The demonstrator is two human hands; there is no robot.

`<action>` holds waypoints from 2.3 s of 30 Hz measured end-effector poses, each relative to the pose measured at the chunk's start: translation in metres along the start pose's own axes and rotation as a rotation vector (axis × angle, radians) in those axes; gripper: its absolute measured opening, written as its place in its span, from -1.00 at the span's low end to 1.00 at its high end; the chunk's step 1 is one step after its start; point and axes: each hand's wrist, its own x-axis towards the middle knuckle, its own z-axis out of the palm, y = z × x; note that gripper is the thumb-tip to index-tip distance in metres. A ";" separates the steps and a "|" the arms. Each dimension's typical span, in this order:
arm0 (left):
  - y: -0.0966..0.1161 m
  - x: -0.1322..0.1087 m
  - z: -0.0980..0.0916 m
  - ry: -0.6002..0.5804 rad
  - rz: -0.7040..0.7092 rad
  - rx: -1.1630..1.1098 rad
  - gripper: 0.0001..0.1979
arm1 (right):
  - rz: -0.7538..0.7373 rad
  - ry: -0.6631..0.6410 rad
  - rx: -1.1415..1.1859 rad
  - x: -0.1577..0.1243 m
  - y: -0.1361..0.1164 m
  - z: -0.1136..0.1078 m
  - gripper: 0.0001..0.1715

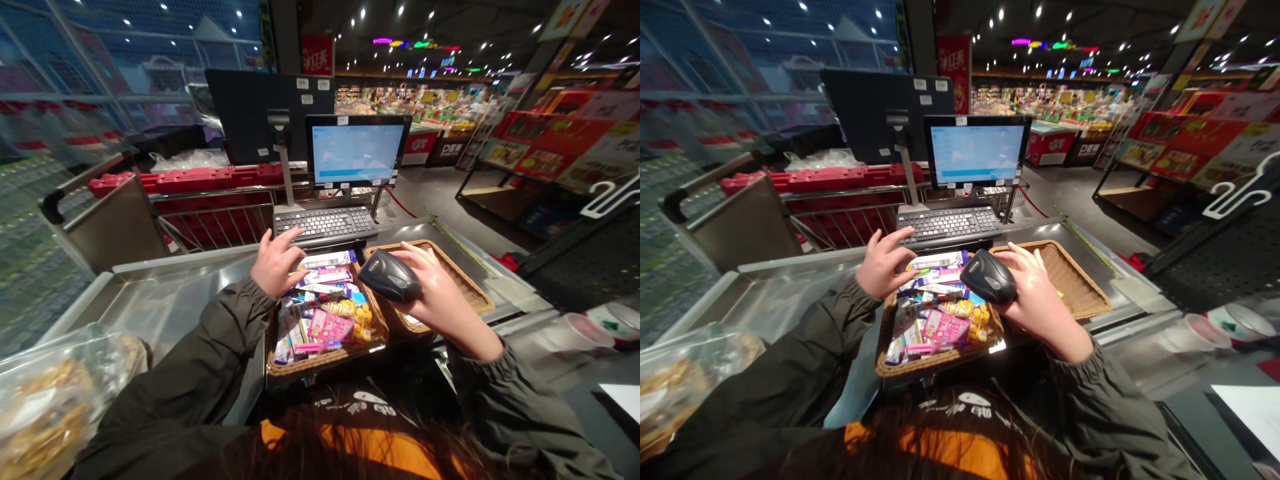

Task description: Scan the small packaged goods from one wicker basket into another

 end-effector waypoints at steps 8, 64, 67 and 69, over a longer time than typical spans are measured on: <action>0.005 -0.043 0.044 -0.220 -0.027 -0.077 -0.82 | 0.092 -0.110 0.006 -0.018 0.013 0.013 -0.56; 0.202 0.174 0.429 -0.864 0.506 -0.137 -0.64 | 0.550 0.265 -0.077 -0.116 0.227 -0.070 -0.34; 0.198 0.180 0.422 -0.885 0.466 -0.110 -0.58 | 0.544 0.265 -0.073 -0.116 0.222 -0.070 -0.35; 0.198 0.185 0.416 -0.888 0.429 -0.087 -0.53 | 0.538 0.263 -0.077 -0.116 0.217 -0.070 -0.38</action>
